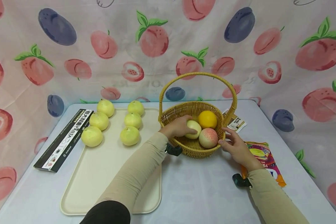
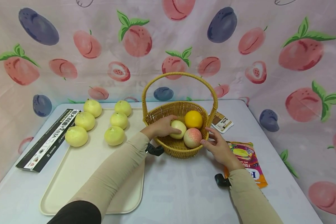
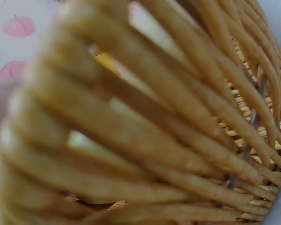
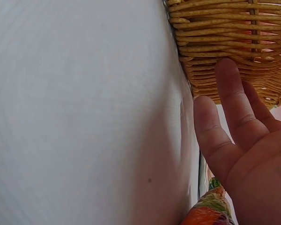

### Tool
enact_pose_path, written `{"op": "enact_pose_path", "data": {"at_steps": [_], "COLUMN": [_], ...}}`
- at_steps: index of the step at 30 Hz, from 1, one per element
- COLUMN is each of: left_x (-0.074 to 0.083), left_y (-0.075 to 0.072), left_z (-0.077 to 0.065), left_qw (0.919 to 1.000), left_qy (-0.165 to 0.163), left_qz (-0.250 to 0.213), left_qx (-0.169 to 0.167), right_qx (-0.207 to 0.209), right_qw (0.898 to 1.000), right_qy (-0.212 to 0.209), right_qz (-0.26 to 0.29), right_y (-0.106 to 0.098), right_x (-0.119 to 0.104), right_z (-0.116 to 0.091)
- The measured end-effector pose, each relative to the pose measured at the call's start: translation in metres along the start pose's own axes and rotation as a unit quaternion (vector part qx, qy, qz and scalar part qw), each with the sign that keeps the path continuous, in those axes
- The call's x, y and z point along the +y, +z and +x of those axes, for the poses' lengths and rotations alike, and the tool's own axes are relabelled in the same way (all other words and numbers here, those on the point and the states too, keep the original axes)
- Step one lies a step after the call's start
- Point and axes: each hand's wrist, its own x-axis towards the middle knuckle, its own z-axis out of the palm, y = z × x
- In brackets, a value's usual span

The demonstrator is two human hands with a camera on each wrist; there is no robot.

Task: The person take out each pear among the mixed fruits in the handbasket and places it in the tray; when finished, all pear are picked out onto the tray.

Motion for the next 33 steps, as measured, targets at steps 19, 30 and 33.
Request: {"op": "enact_pose_path", "data": {"at_steps": [19, 30, 33], "left_x": [-0.001, 0.003, 0.005], "left_y": [-0.002, -0.012, -0.017], "left_z": [-0.006, -0.018, -0.025], "left_qw": [0.9936, 0.9852, 0.9856], "left_qy": [0.062, 0.111, 0.122], "left_qz": [-0.087, -0.12, -0.106], "left_qx": [0.038, 0.051, 0.051], "right_qx": [0.0, -0.002, 0.0], "right_qw": [1.0, 1.0, 1.0], "right_qy": [-0.019, -0.026, -0.027], "right_qz": [0.001, 0.003, 0.0], "right_y": [0.001, 0.0, -0.001], "right_x": [0.001, -0.002, -0.002], "right_z": [0.001, 0.001, 0.001]}}
